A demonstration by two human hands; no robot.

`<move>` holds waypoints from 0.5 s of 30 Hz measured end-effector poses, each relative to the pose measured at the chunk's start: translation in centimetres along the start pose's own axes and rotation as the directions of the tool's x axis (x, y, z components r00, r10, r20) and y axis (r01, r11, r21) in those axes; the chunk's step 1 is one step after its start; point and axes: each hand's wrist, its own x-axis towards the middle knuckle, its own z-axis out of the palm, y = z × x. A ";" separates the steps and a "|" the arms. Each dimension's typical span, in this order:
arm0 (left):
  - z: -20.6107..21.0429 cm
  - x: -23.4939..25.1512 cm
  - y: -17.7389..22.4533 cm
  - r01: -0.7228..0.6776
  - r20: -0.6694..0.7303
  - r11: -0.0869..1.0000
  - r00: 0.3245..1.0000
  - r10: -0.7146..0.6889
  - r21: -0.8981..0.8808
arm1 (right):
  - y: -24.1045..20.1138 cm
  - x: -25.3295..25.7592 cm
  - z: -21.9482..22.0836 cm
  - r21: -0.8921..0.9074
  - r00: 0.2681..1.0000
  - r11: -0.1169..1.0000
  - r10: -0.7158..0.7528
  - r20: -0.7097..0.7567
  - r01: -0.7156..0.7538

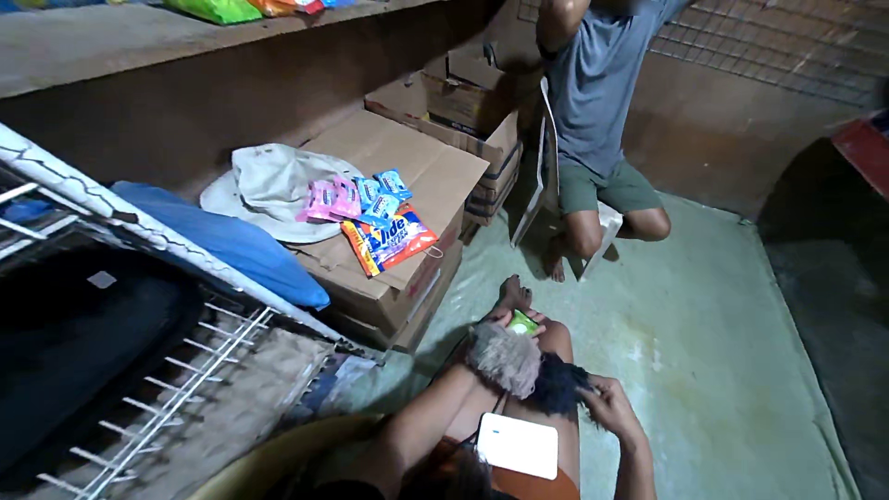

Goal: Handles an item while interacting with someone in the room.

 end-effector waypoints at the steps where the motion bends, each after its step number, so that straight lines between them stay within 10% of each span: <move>1: -0.9 0.9 -0.4 0.016 0.022 0.998 1.000 -0.014 -0.065 | 0.4 0.2 -0.2 -0.097 0.997 0.993 0.060 -0.043 -0.064; 4: -4.9 3.3 -1.2 0.157 0.233 0.980 0.964 -0.125 -0.124 | -0.2 1.0 -0.3 -0.316 0.889 0.883 0.202 -0.412 -0.347; 6: -4.9 3.1 -0.9 0.171 0.257 0.979 0.957 -0.138 -0.111 | -0.4 0.9 -0.3 -0.269 0.896 0.931 0.112 -0.429 -0.245; 9: 1.5 0.4 0.5 0.069 -0.195 0.998 0.978 -0.070 -0.010 | -0.6 0.2 0.9 0.044 0.996 0.999 -0.015 -0.092 0.019; 11: 2.2 0.3 0.6 0.038 -0.135 0.999 0.990 -0.040 -0.019 | 0.3 0.4 0.7 -0.044 0.999 0.998 0.049 0.009 -0.048; 15: -4.3 3.1 -0.7 0.165 0.204 0.980 0.969 -0.139 -0.115 | 0.2 0.9 0.4 -0.279 0.899 0.914 0.165 -0.406 -0.294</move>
